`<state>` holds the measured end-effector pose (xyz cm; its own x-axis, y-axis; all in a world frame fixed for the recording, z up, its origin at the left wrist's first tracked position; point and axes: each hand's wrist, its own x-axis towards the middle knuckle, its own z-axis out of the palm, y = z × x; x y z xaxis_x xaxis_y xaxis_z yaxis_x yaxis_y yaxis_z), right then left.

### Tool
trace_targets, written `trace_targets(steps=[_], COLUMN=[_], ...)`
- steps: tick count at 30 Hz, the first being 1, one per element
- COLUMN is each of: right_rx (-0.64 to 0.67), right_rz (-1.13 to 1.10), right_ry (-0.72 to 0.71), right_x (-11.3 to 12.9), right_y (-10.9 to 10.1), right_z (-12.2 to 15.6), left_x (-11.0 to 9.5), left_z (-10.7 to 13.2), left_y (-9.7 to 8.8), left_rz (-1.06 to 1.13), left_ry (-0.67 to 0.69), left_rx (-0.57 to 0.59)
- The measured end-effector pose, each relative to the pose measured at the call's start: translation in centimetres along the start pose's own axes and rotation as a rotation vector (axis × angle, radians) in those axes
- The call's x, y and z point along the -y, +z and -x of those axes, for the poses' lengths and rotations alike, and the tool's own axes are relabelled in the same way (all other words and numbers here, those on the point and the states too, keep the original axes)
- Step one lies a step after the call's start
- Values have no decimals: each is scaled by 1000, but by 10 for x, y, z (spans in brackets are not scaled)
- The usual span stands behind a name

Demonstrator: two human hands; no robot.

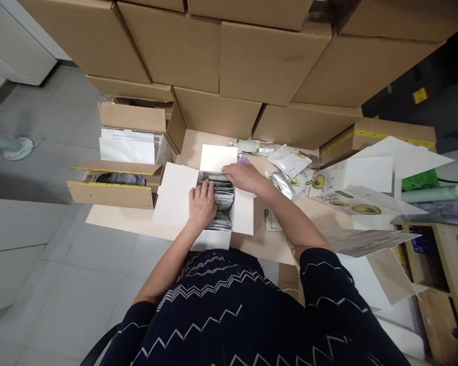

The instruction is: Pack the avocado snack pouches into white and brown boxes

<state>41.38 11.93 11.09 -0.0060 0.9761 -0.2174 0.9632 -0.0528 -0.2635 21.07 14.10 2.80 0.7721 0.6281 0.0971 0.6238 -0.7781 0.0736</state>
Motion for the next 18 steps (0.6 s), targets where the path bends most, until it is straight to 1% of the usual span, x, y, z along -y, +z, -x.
trace_targets(steps=[3,6,8,10,13,15,18], right_rx=[82,181,224,227,213,245,307], right_rz=[139,168,180,197,227,244,248], right_ry=[34,60,83,90,56,48,77], right_x=[13,22,26,28,34,38,42], right_y=[10,17,22,26,34,39,46], right_z=[-12,-27,-37,-45,-54,-58,-61], left_x=[0,1,1,1,0,0,1], left_z=[2,2,2,2,4,4,5], left_y=[3,3,4,4,5,6,7], left_rz=[6,16,18,23,55,78,89], left_ry=[-1,-1,2,5,-1,-8,-6], left_rx=[-8,-5,-6,-11,-14,-13,-8])
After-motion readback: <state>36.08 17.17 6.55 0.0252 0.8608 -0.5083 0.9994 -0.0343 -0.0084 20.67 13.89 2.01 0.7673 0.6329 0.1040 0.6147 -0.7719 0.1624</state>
